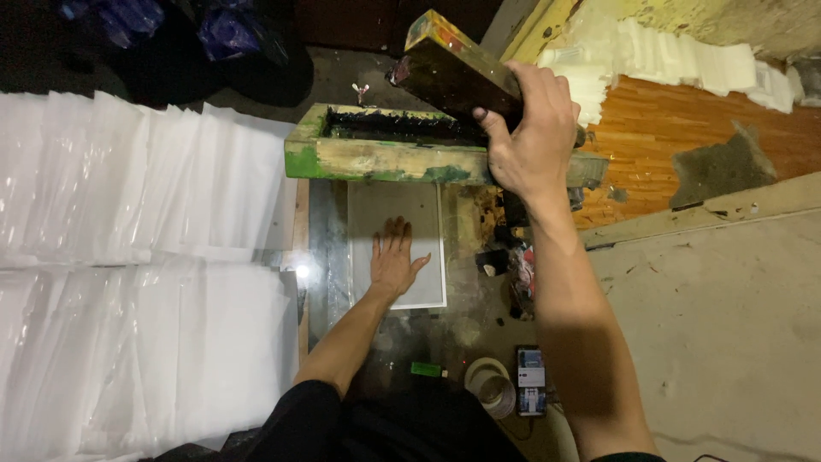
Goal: Manually screen printing a logo onto a stack of white sheets or bags using a screen frame and squeegee.
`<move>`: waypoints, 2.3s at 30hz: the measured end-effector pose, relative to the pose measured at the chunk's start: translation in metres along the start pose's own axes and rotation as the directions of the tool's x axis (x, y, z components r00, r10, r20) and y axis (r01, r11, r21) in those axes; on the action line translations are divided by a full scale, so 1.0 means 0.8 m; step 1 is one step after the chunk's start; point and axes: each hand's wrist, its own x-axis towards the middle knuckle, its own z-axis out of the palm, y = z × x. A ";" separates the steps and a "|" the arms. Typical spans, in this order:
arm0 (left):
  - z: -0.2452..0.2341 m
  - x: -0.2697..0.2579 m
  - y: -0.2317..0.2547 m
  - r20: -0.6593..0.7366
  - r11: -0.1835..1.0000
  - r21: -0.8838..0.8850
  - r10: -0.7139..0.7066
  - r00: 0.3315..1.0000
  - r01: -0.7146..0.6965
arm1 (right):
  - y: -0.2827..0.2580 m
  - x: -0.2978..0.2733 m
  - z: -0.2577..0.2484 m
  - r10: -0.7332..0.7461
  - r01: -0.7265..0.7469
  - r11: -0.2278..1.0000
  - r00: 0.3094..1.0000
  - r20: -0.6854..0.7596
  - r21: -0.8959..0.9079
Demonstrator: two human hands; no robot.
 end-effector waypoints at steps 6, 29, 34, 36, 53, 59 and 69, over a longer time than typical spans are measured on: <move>-0.099 -0.058 0.027 0.082 0.977 -0.200 -0.059 0.995 0.075 | -0.008 -0.025 -0.004 -0.035 0.035 0.999 0.999 -0.030 -0.003; -0.121 -0.311 -0.059 0.062 0.345 -0.881 -0.595 0.801 0.324 | 0.079 -0.214 0.367 0.126 0.101 0.962 0.662 0.739 -0.255; -0.095 -0.306 -0.070 0.064 0.350 -0.885 -0.562 0.825 0.307 | -0.012 -0.393 0.239 0.143 0.097 0.968 0.549 0.823 -0.233; -0.090 -0.307 -0.068 0.090 0.362 -0.870 -0.554 0.828 0.336 | -0.021 -0.415 0.211 0.096 0.085 0.981 0.557 0.825 -0.172; -0.082 -0.306 -0.083 0.338 0.218 -0.773 -0.654 0.677 0.596 | 0.048 -0.204 0.366 0.088 0.081 0.968 0.778 0.622 -0.238; -0.041 -0.301 -0.093 0.293 0.145 -0.855 -0.657 0.694 0.497 | 0.018 -0.201 0.313 0.111 0.180 0.948 0.590 0.800 -0.264; -0.236 -0.230 -0.018 -0.116 0.206 -0.979 -0.542 0.833 -0.002 | -0.028 -0.234 0.026 0.014 0.083 0.969 0.921 0.390 -0.231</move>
